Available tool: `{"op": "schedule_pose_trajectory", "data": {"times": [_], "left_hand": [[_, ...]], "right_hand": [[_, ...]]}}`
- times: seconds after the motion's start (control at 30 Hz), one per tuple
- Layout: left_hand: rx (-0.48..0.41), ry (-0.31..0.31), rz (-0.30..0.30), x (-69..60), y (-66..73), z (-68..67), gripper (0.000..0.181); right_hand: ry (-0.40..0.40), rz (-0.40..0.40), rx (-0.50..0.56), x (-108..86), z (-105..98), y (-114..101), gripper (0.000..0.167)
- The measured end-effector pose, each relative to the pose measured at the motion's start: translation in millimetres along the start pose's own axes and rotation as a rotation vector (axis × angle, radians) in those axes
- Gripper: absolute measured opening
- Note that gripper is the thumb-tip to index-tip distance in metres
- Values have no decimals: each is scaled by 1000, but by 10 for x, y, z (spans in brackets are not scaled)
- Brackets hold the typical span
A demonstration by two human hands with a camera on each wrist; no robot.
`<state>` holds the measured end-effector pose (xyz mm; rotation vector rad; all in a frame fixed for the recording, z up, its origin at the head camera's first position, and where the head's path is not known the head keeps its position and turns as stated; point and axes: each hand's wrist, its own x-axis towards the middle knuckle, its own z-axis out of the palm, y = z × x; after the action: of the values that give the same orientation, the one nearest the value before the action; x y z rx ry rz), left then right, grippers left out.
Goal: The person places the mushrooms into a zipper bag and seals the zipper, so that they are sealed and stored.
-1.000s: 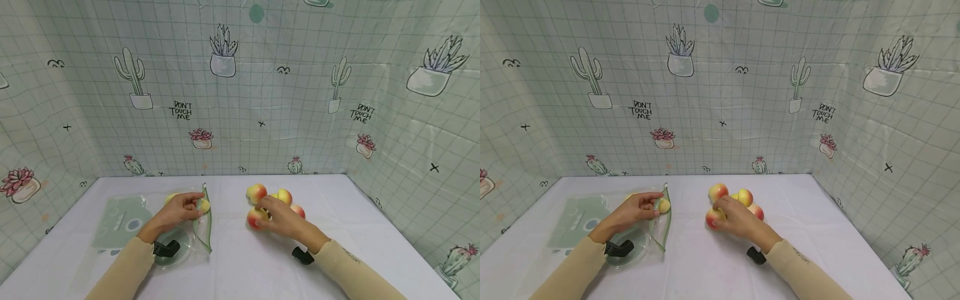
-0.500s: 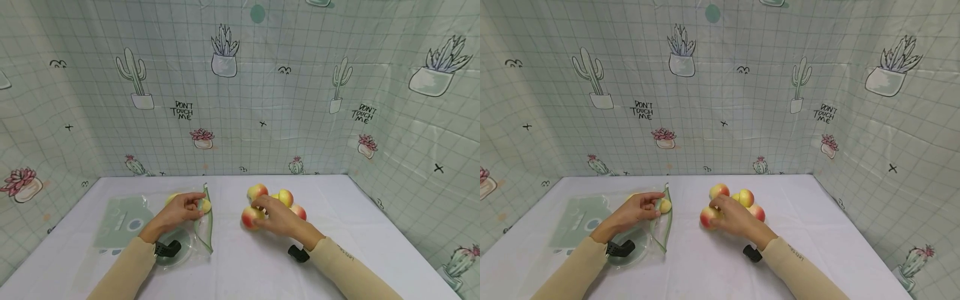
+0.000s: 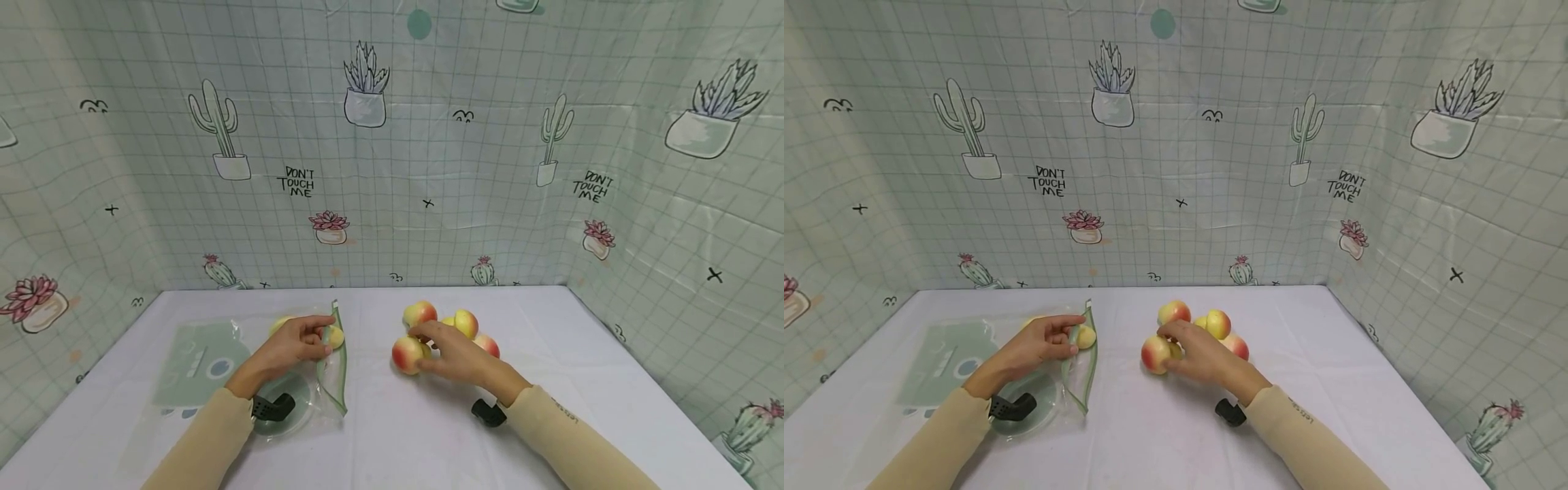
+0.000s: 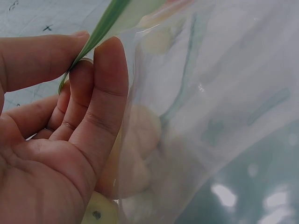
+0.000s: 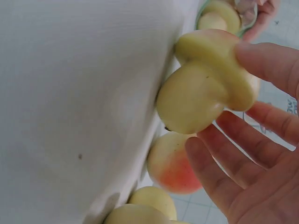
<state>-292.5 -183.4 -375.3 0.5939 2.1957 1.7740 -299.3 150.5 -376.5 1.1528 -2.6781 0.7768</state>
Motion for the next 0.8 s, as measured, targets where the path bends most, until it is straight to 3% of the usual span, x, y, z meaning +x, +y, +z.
{"op": "schedule_pose_trajectory", "data": {"times": [0.53,0.8], "left_hand": [[-5,-3,5,1,0,-4,68],[-2,0,3,4,-5,-1,68]], "right_hand": [[-36,90,10,88,58,-53,43],[-42,74,50,170,130,-79,41]]}}
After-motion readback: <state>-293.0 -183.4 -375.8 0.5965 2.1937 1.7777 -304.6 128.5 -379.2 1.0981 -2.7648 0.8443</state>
